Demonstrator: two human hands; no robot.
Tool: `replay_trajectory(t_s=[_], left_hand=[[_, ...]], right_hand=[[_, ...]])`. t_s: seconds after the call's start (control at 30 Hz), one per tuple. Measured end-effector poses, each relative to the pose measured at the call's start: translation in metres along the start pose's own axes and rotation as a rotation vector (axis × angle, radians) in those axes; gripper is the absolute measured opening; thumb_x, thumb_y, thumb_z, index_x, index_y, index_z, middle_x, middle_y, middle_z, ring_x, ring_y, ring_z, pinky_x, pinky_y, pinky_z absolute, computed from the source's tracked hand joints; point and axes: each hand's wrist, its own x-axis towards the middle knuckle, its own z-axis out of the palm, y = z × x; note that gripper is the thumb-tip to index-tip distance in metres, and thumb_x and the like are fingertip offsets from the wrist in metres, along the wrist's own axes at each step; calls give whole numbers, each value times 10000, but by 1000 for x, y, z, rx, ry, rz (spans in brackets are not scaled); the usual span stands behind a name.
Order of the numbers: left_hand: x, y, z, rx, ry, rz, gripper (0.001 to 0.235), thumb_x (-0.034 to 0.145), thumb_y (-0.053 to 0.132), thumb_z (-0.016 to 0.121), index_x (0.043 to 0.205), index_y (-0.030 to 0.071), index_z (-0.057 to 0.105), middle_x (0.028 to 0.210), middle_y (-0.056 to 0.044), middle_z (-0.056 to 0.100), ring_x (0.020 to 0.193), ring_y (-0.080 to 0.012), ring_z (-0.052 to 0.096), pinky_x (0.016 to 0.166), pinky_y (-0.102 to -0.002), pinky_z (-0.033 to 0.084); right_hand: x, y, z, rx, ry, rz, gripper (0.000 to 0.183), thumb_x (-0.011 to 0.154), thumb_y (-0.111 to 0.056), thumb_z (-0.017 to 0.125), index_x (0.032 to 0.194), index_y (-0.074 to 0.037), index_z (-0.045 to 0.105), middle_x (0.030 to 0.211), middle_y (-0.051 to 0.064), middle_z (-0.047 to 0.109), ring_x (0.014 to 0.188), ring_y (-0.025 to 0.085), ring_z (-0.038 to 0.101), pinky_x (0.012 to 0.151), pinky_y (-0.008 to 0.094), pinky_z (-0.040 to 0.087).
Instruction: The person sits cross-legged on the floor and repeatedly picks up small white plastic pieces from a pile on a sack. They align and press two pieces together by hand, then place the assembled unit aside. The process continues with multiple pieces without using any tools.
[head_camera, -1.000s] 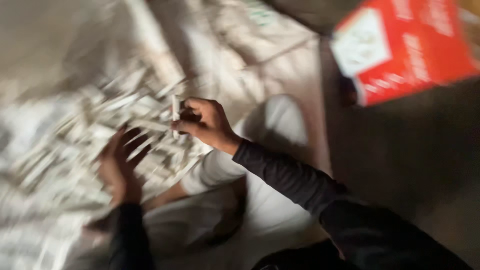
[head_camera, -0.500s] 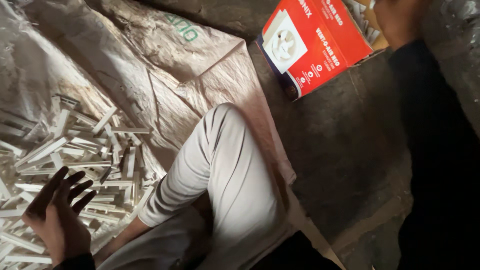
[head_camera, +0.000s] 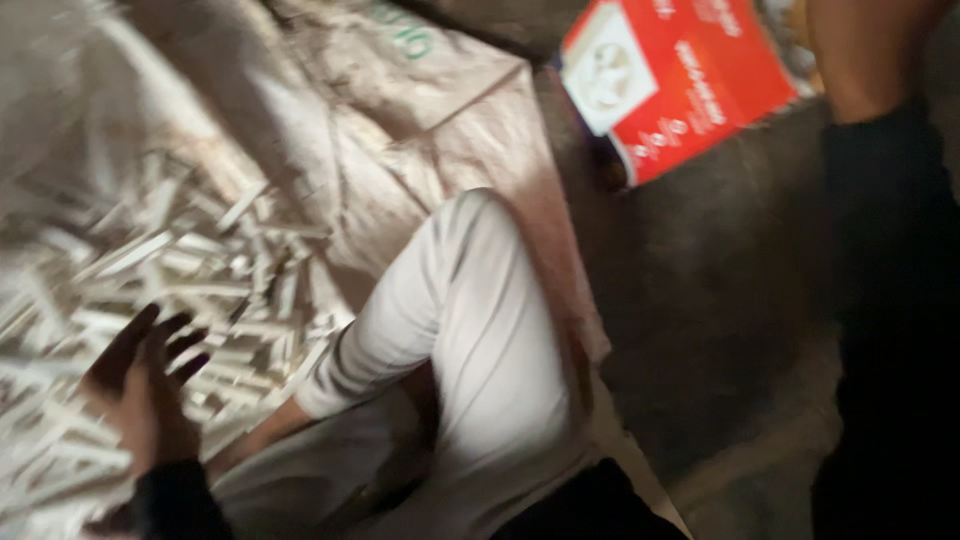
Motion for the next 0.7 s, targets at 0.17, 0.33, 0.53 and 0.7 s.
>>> replay_trajectory(t_s=[0.17,0.33,0.53,0.7], left_hand=[[6,-10,-11,25,100,6,401,1027,160,611,1358,-65,639,1113,-171,759,880,-218,754,703,-300,611],[11,0,-19,97,217,123,333,1027,120,585,1309,-20,692,1040,-124,776,850,-160,750,694,-261,591],[25,23,-23,298,274,279,336,980,67,603,1291,-10,702,1033,-134,792,894,-170,777,774,-282,606],[32,17,-28,331,374,208,315,948,70,647,1252,19,716,1048,-131,802,909,-180,791,752,-292,629]], right_hand=[[51,-168,19,593,-280,-44,70,1084,35,768,1047,-19,794,881,161,754,659,234,677,602,391,520],[67,-372,75,1207,-333,-334,158,937,-52,792,1090,-34,759,907,90,777,751,182,764,634,285,569],[24,-536,137,1105,-520,-523,430,717,-113,889,1116,-95,729,1080,125,713,1009,312,682,869,426,553],[-30,-585,155,1129,-496,-680,632,666,-19,852,1268,-104,681,1338,146,595,1278,341,580,1050,409,513]])
